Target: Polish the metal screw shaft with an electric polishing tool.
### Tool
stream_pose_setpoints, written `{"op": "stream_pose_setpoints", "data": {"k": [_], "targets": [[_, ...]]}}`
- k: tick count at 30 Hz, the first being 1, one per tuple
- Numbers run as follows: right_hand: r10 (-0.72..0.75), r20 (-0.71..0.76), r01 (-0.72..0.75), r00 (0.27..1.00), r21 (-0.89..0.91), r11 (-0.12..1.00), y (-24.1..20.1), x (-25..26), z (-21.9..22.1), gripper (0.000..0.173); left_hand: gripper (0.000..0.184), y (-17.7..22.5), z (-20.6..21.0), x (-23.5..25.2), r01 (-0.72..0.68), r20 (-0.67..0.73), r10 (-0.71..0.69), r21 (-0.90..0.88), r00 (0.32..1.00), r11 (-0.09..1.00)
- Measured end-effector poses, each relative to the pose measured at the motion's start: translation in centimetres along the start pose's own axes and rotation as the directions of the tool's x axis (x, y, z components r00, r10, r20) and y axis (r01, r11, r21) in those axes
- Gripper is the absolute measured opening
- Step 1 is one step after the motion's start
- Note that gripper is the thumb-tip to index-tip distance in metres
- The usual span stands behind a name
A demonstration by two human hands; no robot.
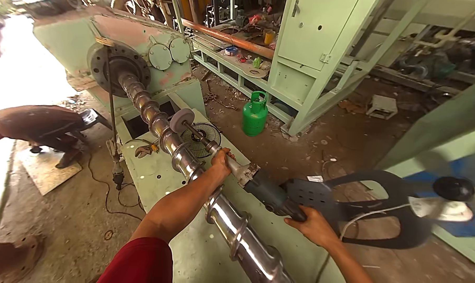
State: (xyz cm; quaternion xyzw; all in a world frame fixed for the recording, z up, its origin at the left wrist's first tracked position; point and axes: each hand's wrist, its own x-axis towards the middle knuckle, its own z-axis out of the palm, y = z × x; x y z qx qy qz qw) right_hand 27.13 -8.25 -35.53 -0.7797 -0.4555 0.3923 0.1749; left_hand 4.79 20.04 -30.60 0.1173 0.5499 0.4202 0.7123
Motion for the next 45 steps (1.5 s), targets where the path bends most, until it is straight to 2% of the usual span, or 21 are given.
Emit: {"op": "stream_pose_setpoints", "data": {"k": [11, 30, 45], "targets": [[-0.042, -0.04, 0.037, 0.998, -0.108, 0.993, -0.9, -0.2, -0.9, 0.044, 0.011, 0.4, -0.3, -0.4, -0.039, 0.027, 0.041, -0.051, 0.999, 0.998], [-0.08, -0.075, 0.047, 0.994, -0.364, 0.93, -4.3, -3.4, -4.4, 0.043, 0.009, 1.4, -2.3, -5.1, -0.071, 0.13, 0.102, -0.222, 0.986, 0.973], [-0.234, -0.122, 0.152, 0.965, -0.469, 0.87, -5.3, -5.3, -5.6, 0.039, 0.009, 2.0, -3.2, -7.6, -0.072, 0.093, 0.108, -0.329, 0.99, 0.942]]}}
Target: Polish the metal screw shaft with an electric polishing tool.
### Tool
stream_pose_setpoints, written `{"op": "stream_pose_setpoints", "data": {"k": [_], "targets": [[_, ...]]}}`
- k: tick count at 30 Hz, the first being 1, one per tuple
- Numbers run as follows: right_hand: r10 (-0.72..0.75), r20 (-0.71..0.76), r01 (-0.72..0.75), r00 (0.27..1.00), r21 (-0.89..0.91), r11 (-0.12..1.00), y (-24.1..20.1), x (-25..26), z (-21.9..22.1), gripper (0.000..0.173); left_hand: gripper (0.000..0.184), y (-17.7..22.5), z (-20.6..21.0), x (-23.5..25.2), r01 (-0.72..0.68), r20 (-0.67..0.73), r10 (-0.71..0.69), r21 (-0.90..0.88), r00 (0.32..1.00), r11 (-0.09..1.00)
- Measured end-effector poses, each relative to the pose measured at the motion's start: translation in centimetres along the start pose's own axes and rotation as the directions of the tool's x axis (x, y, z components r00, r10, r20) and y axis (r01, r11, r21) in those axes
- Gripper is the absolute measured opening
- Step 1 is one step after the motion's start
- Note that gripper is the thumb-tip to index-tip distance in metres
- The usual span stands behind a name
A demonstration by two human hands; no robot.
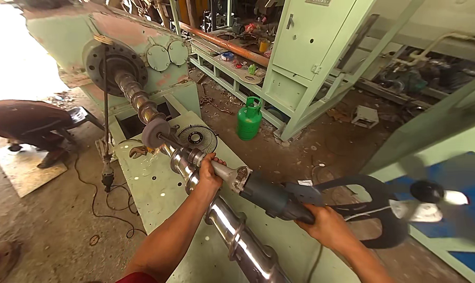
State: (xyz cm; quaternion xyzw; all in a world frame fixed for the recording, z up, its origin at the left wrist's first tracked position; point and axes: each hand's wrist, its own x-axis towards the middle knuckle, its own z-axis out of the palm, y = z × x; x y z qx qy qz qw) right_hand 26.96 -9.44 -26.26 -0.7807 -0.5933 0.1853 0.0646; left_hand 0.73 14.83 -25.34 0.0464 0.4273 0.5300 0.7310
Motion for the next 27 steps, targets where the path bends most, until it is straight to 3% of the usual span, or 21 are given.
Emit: {"op": "stream_pose_setpoints", "data": {"k": [5, 13, 27], "targets": [[-0.017, -0.027, 0.016, 0.999, -0.017, 1.0, -0.4, -0.3, -0.5, 0.037, 0.021, 0.2, 0.0, -0.2, -0.004, 0.006, 0.004, 0.002, 1.0, 1.0], [0.032, 0.004, -0.032, 0.999, 0.007, 0.999, -0.4, -0.1, 0.0, 0.038, 0.011, -0.1, 0.6, 0.8, 0.019, 0.014, -0.019, 0.023, 1.0, 1.0], [0.119, 0.042, -0.122, 0.992, 0.065, 0.99, 0.0, 0.9, 1.9, 0.044, 0.01, -0.7, 1.8, 2.9, 0.054, -0.002, -0.054, 0.065, 0.999, 0.996]]}}
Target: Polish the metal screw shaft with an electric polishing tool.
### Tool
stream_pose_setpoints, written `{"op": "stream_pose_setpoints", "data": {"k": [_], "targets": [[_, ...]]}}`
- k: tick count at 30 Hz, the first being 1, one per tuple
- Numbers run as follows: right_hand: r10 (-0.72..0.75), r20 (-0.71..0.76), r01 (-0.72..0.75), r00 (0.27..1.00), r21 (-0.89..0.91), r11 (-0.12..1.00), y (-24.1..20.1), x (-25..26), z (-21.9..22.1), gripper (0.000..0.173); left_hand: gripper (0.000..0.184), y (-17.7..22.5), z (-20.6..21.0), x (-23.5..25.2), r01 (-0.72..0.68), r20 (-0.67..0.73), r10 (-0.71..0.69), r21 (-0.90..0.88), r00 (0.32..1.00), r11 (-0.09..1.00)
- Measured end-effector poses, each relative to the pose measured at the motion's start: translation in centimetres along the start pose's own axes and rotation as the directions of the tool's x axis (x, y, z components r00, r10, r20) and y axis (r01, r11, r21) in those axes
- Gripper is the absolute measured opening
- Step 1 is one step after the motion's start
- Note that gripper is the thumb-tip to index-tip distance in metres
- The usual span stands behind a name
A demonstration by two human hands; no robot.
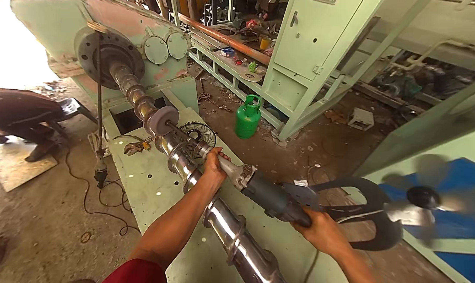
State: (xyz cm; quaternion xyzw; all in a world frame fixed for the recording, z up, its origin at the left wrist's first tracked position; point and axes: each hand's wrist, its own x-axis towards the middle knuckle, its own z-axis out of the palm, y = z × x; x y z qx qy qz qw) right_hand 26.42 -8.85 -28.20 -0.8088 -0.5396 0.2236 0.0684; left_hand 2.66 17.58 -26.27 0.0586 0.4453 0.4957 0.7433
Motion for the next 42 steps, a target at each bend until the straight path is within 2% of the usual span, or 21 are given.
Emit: {"op": "stream_pose_setpoints", "data": {"k": [22, 30, 42], "targets": [[0.057, 0.12, -0.076, 0.991, 0.157, 0.985, 1.0, 2.3, 1.9, 0.043, 0.015, -1.8, 1.0, 4.1, 0.045, -0.124, -0.029, 0.133, 0.992, 0.99], [0.032, 0.078, -0.041, 0.996, 0.119, 0.992, 0.8, 1.6, 1.2, 0.043, 0.012, -1.1, 1.0, 2.8, 0.024, -0.073, -0.018, 0.086, 0.997, 0.996], [-0.036, -0.063, 0.036, 0.997, -0.001, 0.999, -0.2, -0.8, -0.7, 0.041, 0.011, 0.1, 0.3, -0.1, 0.007, 0.02, -0.006, -0.026, 1.0, 1.0]]}}
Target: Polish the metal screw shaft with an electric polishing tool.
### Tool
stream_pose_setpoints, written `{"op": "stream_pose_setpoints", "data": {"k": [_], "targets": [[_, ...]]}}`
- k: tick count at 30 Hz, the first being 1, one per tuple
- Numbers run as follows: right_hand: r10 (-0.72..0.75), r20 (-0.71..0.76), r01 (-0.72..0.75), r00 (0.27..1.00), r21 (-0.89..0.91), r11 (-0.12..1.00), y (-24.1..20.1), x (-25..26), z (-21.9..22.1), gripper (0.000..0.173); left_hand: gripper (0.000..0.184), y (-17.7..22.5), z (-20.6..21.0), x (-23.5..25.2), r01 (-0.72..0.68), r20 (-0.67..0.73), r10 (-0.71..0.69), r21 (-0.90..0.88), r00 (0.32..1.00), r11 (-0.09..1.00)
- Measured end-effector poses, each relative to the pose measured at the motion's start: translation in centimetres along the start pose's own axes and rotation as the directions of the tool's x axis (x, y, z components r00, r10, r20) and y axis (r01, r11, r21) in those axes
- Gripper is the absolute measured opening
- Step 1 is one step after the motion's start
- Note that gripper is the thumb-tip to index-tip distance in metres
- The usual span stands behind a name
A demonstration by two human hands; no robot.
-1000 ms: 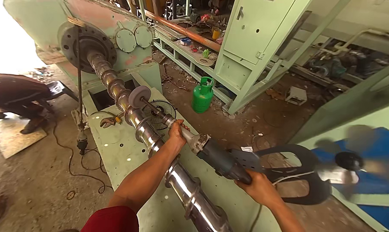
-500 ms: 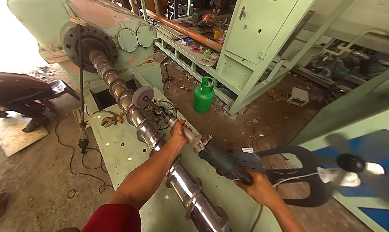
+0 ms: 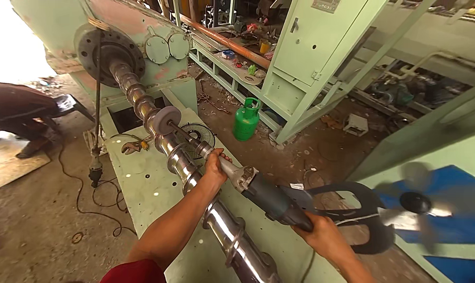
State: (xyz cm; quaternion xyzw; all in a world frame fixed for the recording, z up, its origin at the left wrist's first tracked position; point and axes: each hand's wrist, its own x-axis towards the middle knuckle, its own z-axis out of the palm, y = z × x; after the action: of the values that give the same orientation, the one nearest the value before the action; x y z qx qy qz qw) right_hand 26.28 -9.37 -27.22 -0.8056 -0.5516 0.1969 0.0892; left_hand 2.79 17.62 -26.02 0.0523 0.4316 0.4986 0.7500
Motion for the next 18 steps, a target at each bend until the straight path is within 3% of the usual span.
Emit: {"op": "stream_pose_setpoints", "data": {"k": [18], "targets": [[-0.121, -0.132, 0.095, 0.984, -0.186, 0.978, -1.4, -2.4, -2.2, 0.035, 0.009, 0.8, -1.2, -3.0, -0.019, 0.077, 0.029, -0.131, 0.997, 0.991]]}}
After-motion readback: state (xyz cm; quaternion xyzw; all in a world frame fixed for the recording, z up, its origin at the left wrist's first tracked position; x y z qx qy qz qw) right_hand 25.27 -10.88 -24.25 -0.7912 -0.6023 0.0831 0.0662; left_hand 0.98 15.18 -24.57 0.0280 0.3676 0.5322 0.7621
